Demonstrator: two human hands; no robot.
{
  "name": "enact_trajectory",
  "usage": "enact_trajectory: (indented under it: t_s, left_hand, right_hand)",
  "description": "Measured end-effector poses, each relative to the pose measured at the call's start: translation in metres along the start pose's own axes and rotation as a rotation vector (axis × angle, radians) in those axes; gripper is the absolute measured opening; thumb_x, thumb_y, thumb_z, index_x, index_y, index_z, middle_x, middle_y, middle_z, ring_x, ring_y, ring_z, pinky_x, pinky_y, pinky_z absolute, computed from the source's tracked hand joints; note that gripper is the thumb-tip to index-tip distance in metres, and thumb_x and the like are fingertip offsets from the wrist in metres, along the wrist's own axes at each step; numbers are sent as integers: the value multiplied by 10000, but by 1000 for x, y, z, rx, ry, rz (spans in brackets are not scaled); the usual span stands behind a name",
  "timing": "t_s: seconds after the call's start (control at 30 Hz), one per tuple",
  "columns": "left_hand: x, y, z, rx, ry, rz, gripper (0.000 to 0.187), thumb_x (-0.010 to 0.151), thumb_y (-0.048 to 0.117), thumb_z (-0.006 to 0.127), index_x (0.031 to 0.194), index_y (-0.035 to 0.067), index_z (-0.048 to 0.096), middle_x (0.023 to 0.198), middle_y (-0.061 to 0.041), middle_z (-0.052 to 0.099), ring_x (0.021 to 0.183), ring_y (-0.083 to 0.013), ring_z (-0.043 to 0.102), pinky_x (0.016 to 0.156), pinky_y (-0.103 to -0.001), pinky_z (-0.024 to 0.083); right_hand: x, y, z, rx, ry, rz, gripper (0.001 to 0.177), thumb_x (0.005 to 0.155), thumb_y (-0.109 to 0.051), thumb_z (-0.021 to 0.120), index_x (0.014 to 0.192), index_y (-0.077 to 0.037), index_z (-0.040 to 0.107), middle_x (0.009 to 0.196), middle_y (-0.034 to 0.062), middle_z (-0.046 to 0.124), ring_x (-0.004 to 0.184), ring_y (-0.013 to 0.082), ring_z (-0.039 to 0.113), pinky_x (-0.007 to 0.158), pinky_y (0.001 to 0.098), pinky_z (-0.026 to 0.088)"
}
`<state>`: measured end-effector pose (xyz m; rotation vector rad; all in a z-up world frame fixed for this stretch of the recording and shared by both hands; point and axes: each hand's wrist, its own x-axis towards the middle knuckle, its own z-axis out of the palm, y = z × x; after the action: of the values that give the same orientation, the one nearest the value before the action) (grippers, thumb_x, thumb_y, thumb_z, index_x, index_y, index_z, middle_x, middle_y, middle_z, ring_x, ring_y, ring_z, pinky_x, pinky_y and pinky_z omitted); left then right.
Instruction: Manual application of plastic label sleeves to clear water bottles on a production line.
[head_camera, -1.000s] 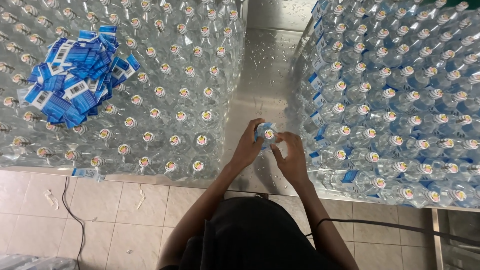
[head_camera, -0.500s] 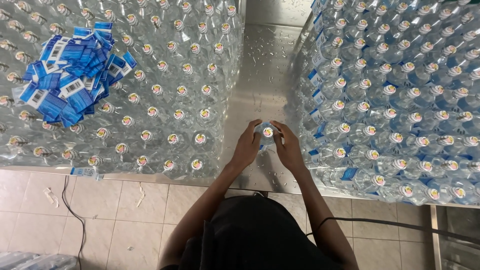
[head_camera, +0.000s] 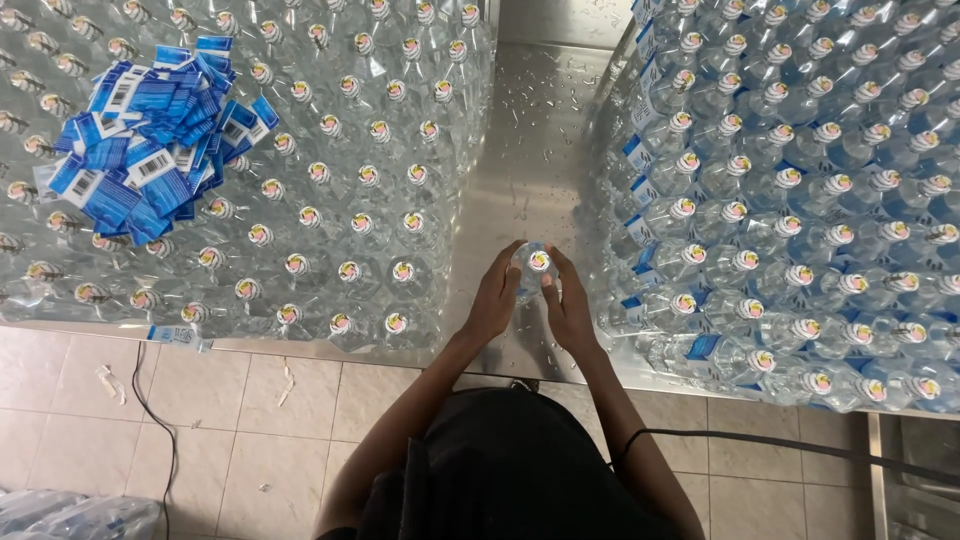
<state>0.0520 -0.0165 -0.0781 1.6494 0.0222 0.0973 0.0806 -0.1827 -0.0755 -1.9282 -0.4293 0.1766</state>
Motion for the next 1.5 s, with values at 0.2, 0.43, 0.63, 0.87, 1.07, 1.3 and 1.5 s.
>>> enact_trajectory:
  t_s: [0.2,0.43,0.63,0.87,1.07,1.3,1.5]
  left_hand:
    - [-2,-10,-1,-26,21,14,531,1219,280,274,1607,-35,454,1594,-334,520,1532,-506,447,1306,-632,293]
    - [-2,-16,-1,-65,39,6,567,1226,347,271,1602,-20,483,1573,-322,551,1510,-488,490,1301,-614,313]
    - [-2,-17,0,-71,41,-11,577,1226,358,261,1607,-2,501,1578,-298,564,1519,-465,488,1303,-605,317]
    - [0,-26,3,-164,64,-80,618,1224,426,262,1630,13,478,1616,-295,525,1552,-472,438,1324,-610,281]
    - [-1,-21,0,-177,115,-97,534,1223,372,351,1623,47,487,1612,-261,537,1558,-446,436,1326,-601,285]
    - [-22,-46,4,-74,128,30,565,1204,355,385,1665,29,398,1702,-228,445,1589,-407,392,1318,-548,313]
    - [-48,-46,4,18,167,68,368,1147,158,563,1457,-35,512,1566,-281,533,1498,-464,495,1264,-559,424]
  right_hand:
    - [0,-4,0,35,-10,11,672,1161,-426,522,1701,-66,351,1684,268,420,1571,494,364,1278,648,330]
    - [1,8,-4,49,-70,91,837,1083,-510,639,1735,-113,295,1736,253,355,1589,481,349,1312,629,281]
    - [3,-4,-8,45,-119,144,1008,1003,-589,727,1745,-104,246,1746,303,309,1594,509,327,1317,625,280]
    - [3,-8,-8,63,-111,170,966,1017,-488,758,1747,-117,246,1777,244,282,1620,461,293,1305,554,353]
    - [-3,-14,-6,80,-78,214,997,1007,-449,780,1752,-114,208,1780,270,244,1619,464,287,1317,517,370]
    - [-5,-24,1,108,-25,272,1036,1046,-354,759,1769,-136,51,1726,336,311,1543,526,402,1276,608,403]
    - [-16,-18,10,52,16,242,1075,970,-344,857,1733,-1,181,1732,355,283,1595,510,310,1313,527,377]
